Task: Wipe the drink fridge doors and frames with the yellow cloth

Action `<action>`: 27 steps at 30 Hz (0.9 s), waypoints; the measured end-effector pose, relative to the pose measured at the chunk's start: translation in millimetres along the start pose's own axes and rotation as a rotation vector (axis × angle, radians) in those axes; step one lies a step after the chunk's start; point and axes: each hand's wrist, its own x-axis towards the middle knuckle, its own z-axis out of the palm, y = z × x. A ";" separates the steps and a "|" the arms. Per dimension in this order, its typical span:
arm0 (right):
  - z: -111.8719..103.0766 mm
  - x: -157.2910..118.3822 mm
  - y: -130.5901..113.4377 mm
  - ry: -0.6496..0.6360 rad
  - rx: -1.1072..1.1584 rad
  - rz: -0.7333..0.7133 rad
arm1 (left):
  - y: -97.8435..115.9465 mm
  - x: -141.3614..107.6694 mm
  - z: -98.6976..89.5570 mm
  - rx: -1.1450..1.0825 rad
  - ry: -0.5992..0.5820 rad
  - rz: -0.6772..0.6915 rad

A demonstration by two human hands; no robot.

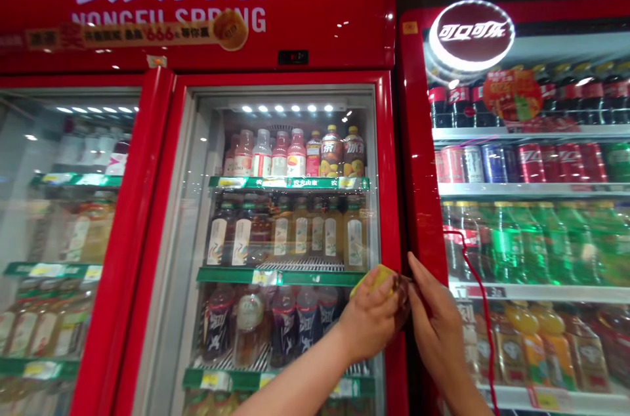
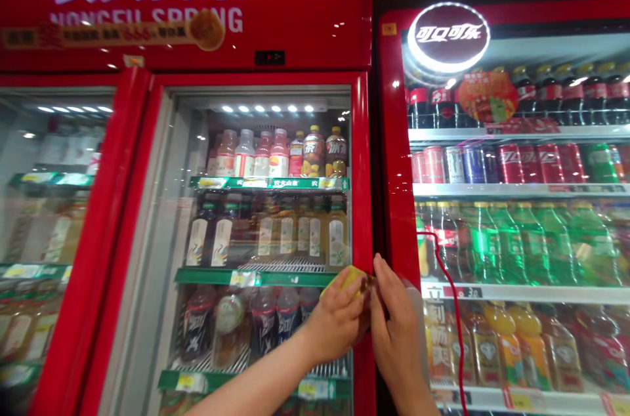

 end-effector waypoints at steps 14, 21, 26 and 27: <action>-12.1 29.3 -4.4 0.052 0.133 0.050 | -16.2 34.7 1.9 0.110 -0.007 -0.043; 0.0 44.5 -16.6 0.006 0.151 0.045 | -73.6 75.8 -11.9 0.136 -0.095 -0.192; 2.1 33.1 -16.3 -0.048 0.093 -0.032 | -67.4 47.1 -28.0 0.246 -0.038 -0.339; 3.6 30.5 -14.5 -0.049 0.090 -0.031 | -58.3 33.4 -28.6 0.257 -0.028 -0.300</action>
